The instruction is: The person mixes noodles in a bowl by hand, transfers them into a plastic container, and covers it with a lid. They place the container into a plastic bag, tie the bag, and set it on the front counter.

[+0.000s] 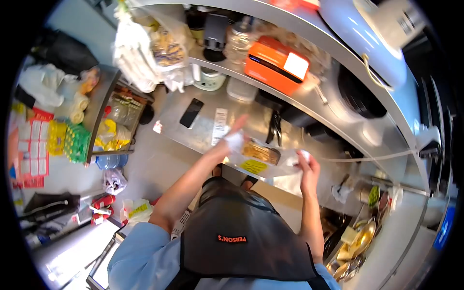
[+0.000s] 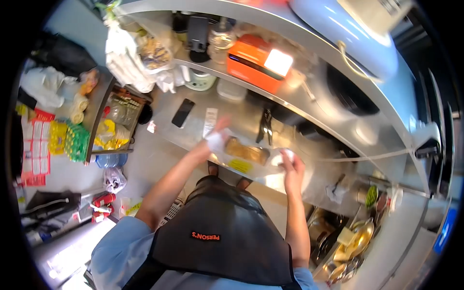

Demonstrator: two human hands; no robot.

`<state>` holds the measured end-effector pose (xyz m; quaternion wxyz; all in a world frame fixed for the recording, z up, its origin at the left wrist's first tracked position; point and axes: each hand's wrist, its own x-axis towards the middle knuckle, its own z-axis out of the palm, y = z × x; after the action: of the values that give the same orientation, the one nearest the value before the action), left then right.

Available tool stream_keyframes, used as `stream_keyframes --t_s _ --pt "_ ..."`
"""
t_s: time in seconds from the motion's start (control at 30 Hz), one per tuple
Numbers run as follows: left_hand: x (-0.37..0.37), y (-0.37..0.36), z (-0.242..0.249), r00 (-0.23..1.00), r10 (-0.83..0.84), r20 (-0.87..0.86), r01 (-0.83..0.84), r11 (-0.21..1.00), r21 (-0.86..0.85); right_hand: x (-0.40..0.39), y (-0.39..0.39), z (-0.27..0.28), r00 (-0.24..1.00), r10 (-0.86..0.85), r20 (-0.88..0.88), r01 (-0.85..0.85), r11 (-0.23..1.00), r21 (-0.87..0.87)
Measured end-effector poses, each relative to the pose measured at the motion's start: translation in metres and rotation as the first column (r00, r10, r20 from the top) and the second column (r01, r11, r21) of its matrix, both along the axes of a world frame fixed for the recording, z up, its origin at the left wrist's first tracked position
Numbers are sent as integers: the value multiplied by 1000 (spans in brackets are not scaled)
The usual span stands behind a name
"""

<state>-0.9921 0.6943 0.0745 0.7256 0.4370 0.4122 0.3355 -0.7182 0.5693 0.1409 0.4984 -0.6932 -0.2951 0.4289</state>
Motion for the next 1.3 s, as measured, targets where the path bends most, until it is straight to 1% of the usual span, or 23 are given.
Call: stream_keyframes --t_s 0.03,0.1,0.2,0.23,0.27,0.3,0.37,0.4,0.43,0.47,0.5,0.53,0.57,0.63,0.7,0.8,0.87,0.93,1.0,1.1,1.2,1.23,1.3 --pt "3 3 24 968 -173 -180 215 944 250 7 0 -4 999 -15 -31 15 1000 -16" --pt "16 22 55 942 -202 -269 257 949 185 0 5 -2 988 38 148 -39 999 3" --pt "11 54 5 899 -62 -434 148 975 167 -10 30 14 877 158 453 -130 987 -92" --pt "4 49 7 874 86 -479 90 939 332 -26 41 46 722 248 646 -130 966 -226" --pt "-4 49 2 876 104 -470 71 937 341 -42 54 62 711 254 655 -144 965 -218" --pt "-10 48 -8 865 11 -502 164 938 304 -58 69 74 339 193 921 -261 960 -105" --pt "-17 40 -21 942 -162 -294 197 976 92 -112 107 99 161 35 986 -523 851 55" --pt "-13 38 -22 984 -177 -30 174 981 -85 -149 138 110 369 178 912 -618 780 98" --pt "-5 36 -25 992 -113 47 112 993 32 -186 168 121 542 332 772 -675 719 165" --pt "3 34 -29 989 -62 134 41 988 148 -218 204 115 577 471 667 -721 677 146" --pt "10 31 -32 974 -26 223 -32 966 255 -256 243 107 640 461 615 -705 671 231" --pt "14 29 -23 957 9 289 -72 976 205 -292 279 110 616 385 687 -715 640 282" --pt "18 26 -28 973 52 223 -126 936 330 -321 312 109 602 342 722 -690 678 255" --pt "-5 29 7 979 -117 165 104 991 88 -356 365 91 608 259 751 -620 745 246" --pt "-5 27 -13 954 -159 256 144 987 75 -368 390 70 596 214 774 -566 795 216" --pt "-47 23 7 880 -173 442 241 965 -101 -354 362 85 597 288 749 -566 813 138" --pt "-60 23 12 808 -115 578 270 944 -189 -349 342 96 701 296 649 -538 817 209" --pt "-66 34 7 721 -137 679 401 882 -248 -352 337 112 682 265 681 -541 809 228" --pt "-56 34 8 754 -126 645 369 893 -257 -355 341 118 646 -92 758 -591 568 573" --pt "-50 44 22 816 -134 562 377 861 -341 -363 367 133 588 -196 785 -672 422 609" --pt "-45 45 25 747 -86 660 385 864 -323 -364 373 155 553 -313 772 -710 309 633" --pt "-40 44 20 733 -80 676 365 884 -291 -362 369 169 526 -410 745 -733 226 642" --pt "-37 49 2 730 -176 661 364 918 -157 -342 325 198 574 -425 700 -676 236 698"
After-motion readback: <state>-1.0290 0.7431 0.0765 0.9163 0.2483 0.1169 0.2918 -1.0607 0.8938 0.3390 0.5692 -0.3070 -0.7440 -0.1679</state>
